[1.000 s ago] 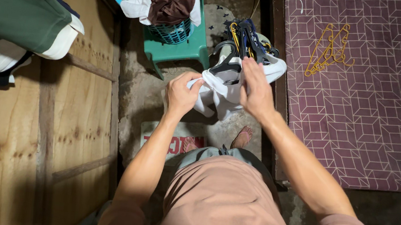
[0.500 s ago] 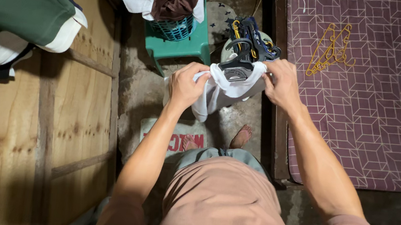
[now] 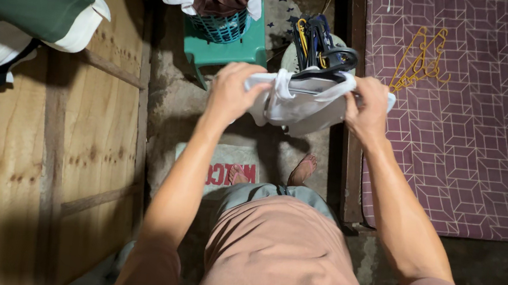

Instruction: The person picks up shirts from a laundry basket, places them on hangers, and hangs them on a wall-mounted rack. The person handles a white shirt, a green shirt, and a brown shirt, using different colored hangers for each.

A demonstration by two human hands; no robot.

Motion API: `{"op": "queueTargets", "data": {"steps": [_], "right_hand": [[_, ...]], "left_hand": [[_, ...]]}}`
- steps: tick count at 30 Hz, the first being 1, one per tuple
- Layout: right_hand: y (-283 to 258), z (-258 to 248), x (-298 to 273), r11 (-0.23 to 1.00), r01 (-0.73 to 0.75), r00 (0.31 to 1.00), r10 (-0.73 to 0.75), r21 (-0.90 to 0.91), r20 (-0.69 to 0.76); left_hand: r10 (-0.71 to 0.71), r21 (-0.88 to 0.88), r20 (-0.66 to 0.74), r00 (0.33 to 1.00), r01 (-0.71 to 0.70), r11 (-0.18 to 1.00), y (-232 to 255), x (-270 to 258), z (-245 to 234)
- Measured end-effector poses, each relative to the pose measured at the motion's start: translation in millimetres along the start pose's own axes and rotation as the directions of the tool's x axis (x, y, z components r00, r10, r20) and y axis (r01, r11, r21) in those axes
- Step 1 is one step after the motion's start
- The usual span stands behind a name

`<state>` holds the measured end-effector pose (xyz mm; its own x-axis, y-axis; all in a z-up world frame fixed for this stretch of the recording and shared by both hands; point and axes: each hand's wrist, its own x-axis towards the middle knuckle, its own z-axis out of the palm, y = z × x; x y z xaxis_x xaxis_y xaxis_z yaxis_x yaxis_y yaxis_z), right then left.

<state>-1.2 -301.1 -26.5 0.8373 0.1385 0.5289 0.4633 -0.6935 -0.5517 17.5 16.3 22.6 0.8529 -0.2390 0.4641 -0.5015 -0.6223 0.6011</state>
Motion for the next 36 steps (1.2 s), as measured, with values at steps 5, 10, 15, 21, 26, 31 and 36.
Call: {"op": "queueTargets", "data": {"steps": [5, 10, 15, 21, 26, 31, 36], "right_hand": [[14.2, -16.6, -9.1, 0.997, -0.072, 0.996, 0.070, -0.021, -0.063], [19.7, -21.0, -16.3, 0.994, -0.101, 0.990, 0.096, -0.044, -0.100], [14.6, -18.6, -19.9, 0.998, -0.053, 0.993, 0.048, -0.040, -0.110], [5.6, -9.7, -17.2, 0.998, -0.013, 0.995, 0.007, -0.059, -0.102], [7.2, -11.0, -16.8, 0.996, -0.071, 0.995, 0.067, -0.058, -0.072], [9.8, -5.2, -17.5, 0.996, -0.083, 0.993, 0.081, -0.021, -0.082], [-2.4, 4.2, -7.8, 1.000, -0.009, 0.998, 0.010, 0.018, -0.061]], "left_hand": [[-0.326, -0.220, 0.037, 0.945, 0.326, 0.919, -43.2, -16.1, -8.5], [-0.457, -0.233, 0.081, 0.886, 0.463, 0.855, -85.1, -36.0, 5.0], [-0.269, -0.435, 0.194, 0.944, 0.328, 0.839, -87.3, -23.0, 17.6], [-0.263, -0.212, 0.407, 0.875, 0.371, 0.904, -34.5, 19.2, 25.5], [-0.179, -0.357, 0.128, 0.975, 0.214, 0.909, -8.0, 21.5, 24.3], [-0.098, -0.245, 0.057, 0.994, 0.109, 0.963, 5.0, 18.9, 22.2], [0.076, 0.081, 0.163, 0.984, -0.090, 0.993, 7.8, 19.7, 15.4]]}}
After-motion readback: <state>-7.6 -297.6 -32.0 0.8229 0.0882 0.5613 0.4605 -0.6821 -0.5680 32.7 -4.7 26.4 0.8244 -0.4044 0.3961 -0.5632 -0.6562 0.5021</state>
